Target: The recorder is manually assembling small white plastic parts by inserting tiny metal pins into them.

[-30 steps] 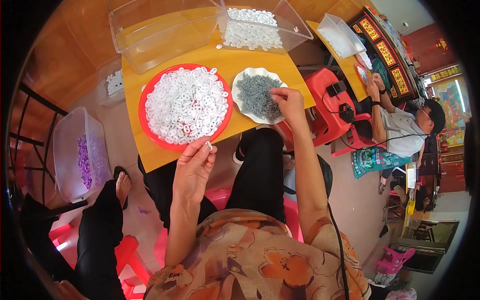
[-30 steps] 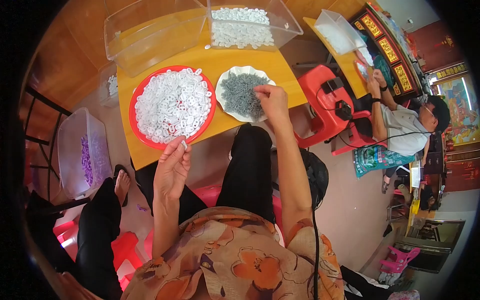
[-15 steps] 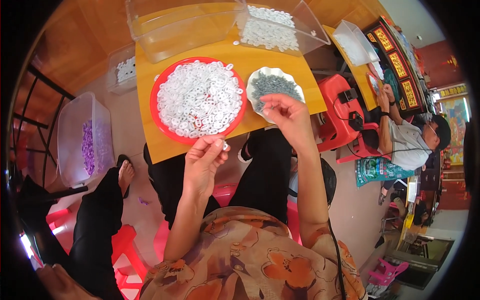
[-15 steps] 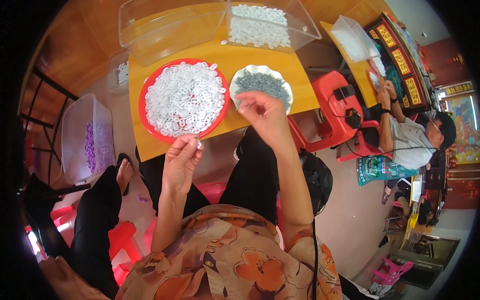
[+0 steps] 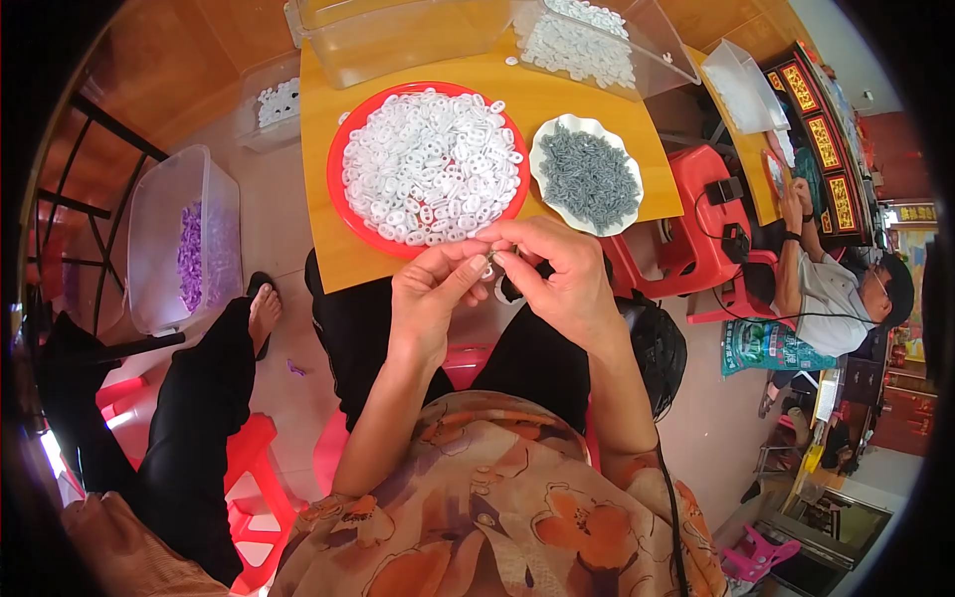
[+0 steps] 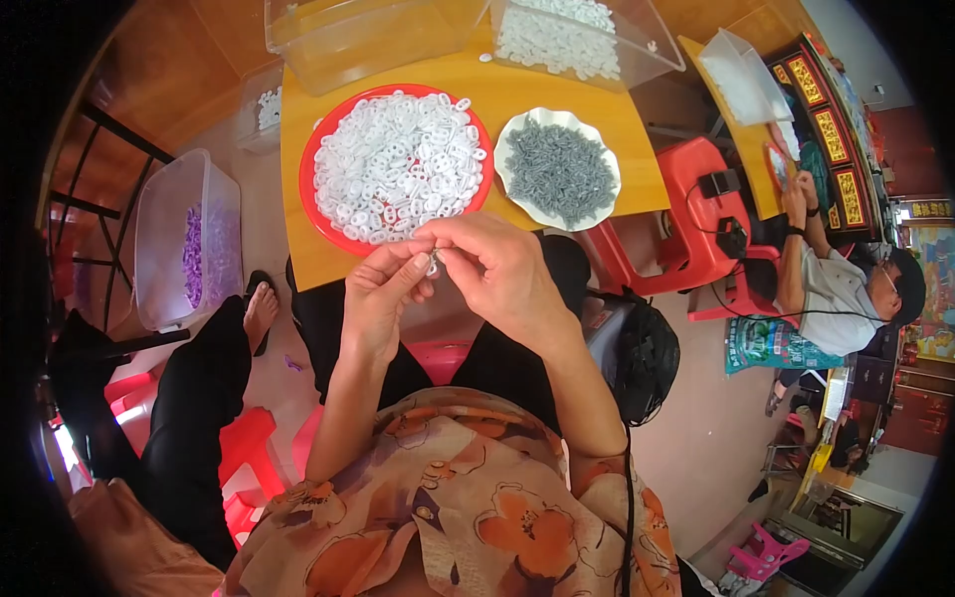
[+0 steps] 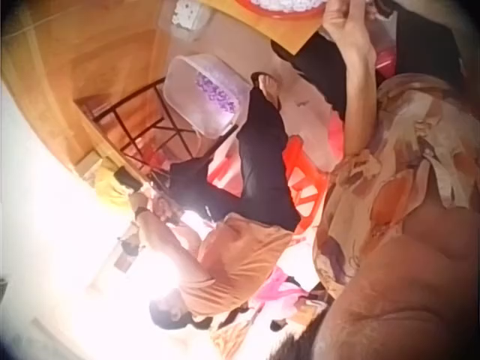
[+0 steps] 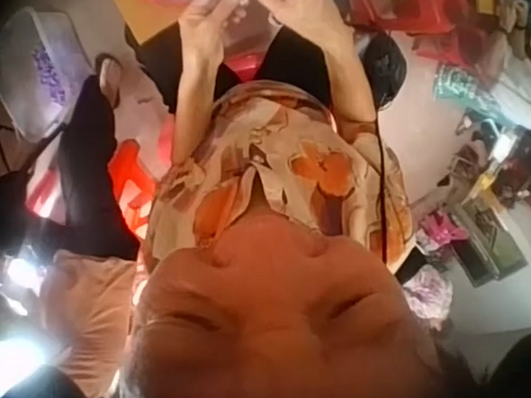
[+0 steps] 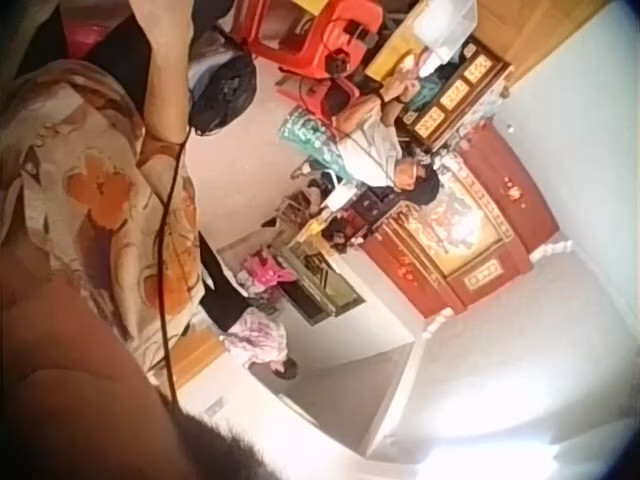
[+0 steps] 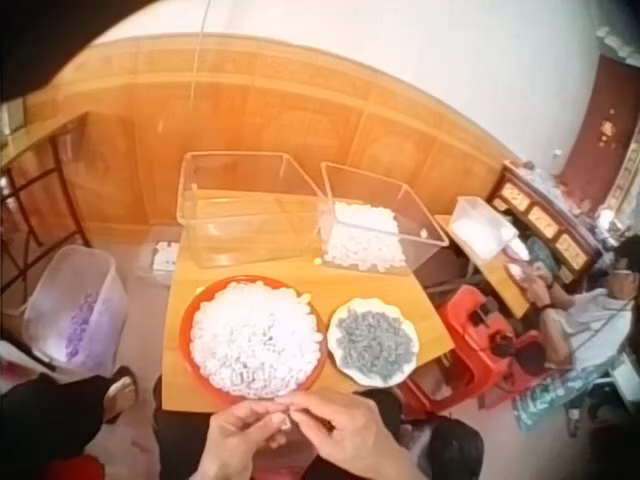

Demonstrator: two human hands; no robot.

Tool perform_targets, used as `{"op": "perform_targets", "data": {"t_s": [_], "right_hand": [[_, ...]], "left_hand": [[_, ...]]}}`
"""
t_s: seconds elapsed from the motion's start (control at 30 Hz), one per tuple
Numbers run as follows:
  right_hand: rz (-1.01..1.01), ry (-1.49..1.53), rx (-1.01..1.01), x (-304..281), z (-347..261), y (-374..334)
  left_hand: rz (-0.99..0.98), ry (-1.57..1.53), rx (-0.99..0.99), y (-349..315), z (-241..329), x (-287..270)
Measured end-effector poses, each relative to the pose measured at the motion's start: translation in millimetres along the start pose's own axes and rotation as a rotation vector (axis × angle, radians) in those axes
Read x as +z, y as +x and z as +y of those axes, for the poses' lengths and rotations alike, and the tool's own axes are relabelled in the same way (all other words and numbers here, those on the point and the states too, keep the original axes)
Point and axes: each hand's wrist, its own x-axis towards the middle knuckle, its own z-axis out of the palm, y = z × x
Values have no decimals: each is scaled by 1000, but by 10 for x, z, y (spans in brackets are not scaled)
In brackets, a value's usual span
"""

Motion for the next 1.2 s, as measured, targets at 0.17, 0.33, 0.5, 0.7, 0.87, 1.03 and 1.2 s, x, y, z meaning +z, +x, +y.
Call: {"op": "perform_targets", "data": {"t_s": [0.17, 0.33, 0.5, 0.7, 0.87, 1.03, 1.2], "right_hand": [[17, -128, -139, 3, -19, -17], [19, -234, -323, -49, 25, -24], [48, -403, -561, -111, 48, -113], [85, -162, -352, -126, 36, -179], [75, -37, -17, -118, -85, -252], [40, 316, 198, -117, 5, -304], [-119, 102, 337, -194, -9, -236]], "left_hand": [[-16, 37, -7, -7, 2, 12], [-122, 69, -28, 9, -42, -59], [-171, -152, -225, 1, 31, -20], [-506, -472, -475, -17, 158, -44], [-316, -236, -332, -73, 148, 27], [-291, -119, -221, -106, 100, 71], [-282, 41, -92, -101, 56, 60]]}}
